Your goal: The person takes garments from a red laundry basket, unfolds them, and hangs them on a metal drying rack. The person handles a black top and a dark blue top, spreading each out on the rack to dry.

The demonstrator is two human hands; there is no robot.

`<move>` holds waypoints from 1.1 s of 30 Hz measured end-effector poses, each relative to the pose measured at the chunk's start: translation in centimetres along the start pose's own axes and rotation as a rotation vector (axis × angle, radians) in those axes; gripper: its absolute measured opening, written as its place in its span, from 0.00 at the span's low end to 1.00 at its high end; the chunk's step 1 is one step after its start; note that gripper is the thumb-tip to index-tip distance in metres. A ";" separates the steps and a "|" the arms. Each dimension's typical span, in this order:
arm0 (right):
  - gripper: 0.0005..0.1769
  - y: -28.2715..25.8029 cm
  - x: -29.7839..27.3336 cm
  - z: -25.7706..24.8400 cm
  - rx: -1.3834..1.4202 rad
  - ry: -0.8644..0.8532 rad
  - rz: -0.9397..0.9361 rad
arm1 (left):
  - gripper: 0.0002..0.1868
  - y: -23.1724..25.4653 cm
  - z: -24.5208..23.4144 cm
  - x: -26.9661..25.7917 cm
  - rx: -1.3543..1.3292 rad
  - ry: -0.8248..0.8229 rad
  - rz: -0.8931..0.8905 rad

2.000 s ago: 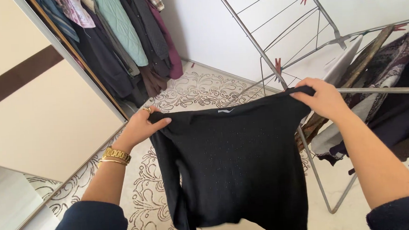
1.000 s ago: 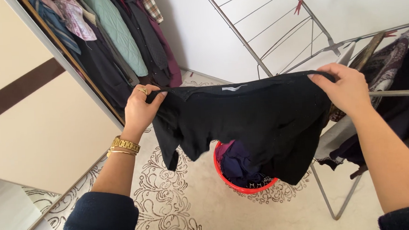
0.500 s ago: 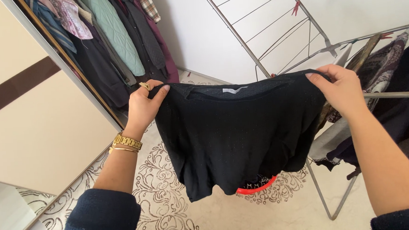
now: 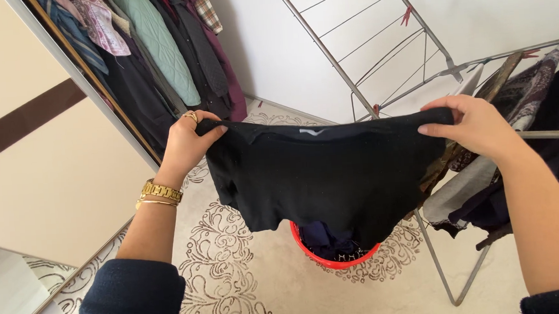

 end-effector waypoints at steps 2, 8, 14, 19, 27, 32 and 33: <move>0.20 1.9 1.1 0.4 -0.072 0.058 -0.049 | 0.11 -0.2 0.1 0.0 0.012 0.020 -0.002; 0.18 3.2 2.0 0.8 -0.156 0.270 -0.190 | 0.10 -1.6 0.8 0.8 0.029 0.140 0.155; 0.09 0.6 0.8 0.9 0.247 0.226 -0.005 | 0.07 -0.1 1.8 1.4 -0.151 0.166 0.090; 0.11 -0.2 1.4 1.5 0.506 0.284 -0.056 | 0.04 2.7 2.7 1.6 -0.405 0.146 -0.055; 0.11 -4.1 0.7 1.9 0.771 0.310 -0.044 | 0.04 7.6 4.5 1.9 -0.872 0.134 0.175; 0.10 -7.5 -0.6 1.7 0.780 0.260 -0.051 | 0.06 11.1 5.5 2.0 -0.910 0.095 0.197; 0.07 -7.9 -0.5 1.8 0.801 0.246 -0.095 | 0.06 11.9 5.6 2.1 -0.859 0.096 0.218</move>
Point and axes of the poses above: each hand's wrist, its own x-axis towards the middle knuckle, its own z-axis out of the palm, y = z × x, the point moved 3 cm from there along x, towards the middle knuckle, and after that the axes turned 5 degrees about -x, right-handed, at the moved point
